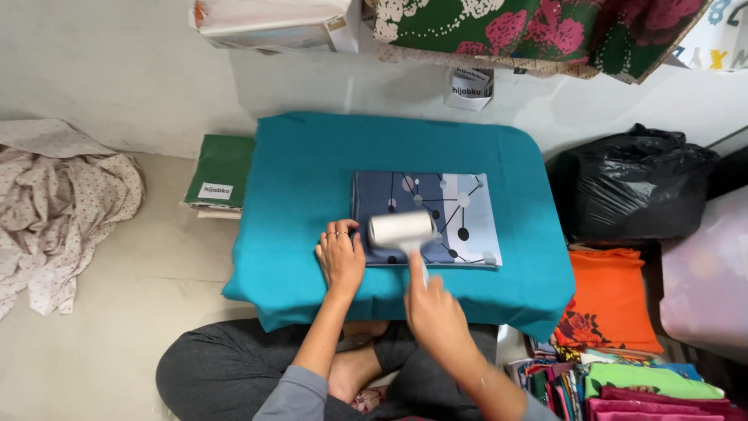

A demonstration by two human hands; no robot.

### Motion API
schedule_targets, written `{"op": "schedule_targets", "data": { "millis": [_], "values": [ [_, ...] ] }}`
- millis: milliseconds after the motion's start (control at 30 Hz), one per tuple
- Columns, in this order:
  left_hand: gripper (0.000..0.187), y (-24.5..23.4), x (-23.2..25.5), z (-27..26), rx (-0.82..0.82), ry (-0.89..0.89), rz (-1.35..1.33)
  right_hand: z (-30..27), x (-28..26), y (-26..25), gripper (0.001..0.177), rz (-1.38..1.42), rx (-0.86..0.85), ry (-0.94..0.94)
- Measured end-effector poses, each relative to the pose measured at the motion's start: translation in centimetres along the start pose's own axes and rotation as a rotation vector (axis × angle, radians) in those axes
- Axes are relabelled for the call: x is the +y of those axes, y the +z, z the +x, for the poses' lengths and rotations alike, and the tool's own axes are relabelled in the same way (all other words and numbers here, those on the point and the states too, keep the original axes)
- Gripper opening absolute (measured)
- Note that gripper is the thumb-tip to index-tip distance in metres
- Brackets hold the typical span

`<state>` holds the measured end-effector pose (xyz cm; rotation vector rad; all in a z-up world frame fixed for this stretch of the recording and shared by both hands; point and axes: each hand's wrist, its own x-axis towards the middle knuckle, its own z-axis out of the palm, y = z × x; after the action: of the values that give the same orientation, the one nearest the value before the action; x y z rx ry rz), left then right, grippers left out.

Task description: Cleaning a piece of fabric with a lint roller and then folding it neatly.

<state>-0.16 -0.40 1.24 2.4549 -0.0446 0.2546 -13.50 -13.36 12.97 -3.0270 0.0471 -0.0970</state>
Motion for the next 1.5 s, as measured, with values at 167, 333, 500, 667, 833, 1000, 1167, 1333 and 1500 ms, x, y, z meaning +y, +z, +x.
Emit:
{"op": "schedule_targets", "data": {
  "millis": [167, 333, 500, 667, 833, 1000, 1167, 1333, 1500],
  "values": [
    [0.019, -2.1, 4.3, 2.2, 0.204, 0.191, -0.146, -2.4, 1.1, 0.5, 0.072, 0.001, -0.015, 0.021],
    [0.034, 3.1, 3.9, 4.9, 0.119, 0.343, -0.690, 3.5, 1.4, 1.5, 0.063, 0.004, 0.073, -0.010],
    [0.057, 4.8, 2.6, 4.9, -0.048, 0.265, -0.751, 4.9, 2.6, 2.4, 0.058, -0.031, 0.120, -0.006],
    [0.063, 4.6, 2.5, 4.7, -0.170, 0.304, -0.518, 0.4, 2.7, 0.4, 0.061, -0.022, -0.074, 0.083],
    [0.062, 4.3, 3.7, 4.2, -0.176, 0.308, -0.188, 3.3, 6.8, 1.9, 0.059, -0.155, 0.059, 0.151],
    [0.057, 5.4, 3.8, 3.3, -0.047, 0.391, 0.122, 7.9, 11.6, 4.8, 0.053, -0.134, 0.258, 0.214],
    [0.067, 5.2, 4.0, 3.3, -0.044, 0.383, 0.188, 1.0, 9.5, 3.0, 0.058, -0.182, 0.191, 0.208],
    [0.073, 6.0, 3.6, 3.4, -0.025, 0.396, 0.229, -5.6, 8.9, 1.0, 0.064, -0.189, 0.074, 0.232],
    [0.079, 6.5, 3.3, 3.2, -0.024, 0.393, 0.299, -2.0, 10.3, 1.7, 0.067, -0.108, 0.159, 0.197]
  ]
}}
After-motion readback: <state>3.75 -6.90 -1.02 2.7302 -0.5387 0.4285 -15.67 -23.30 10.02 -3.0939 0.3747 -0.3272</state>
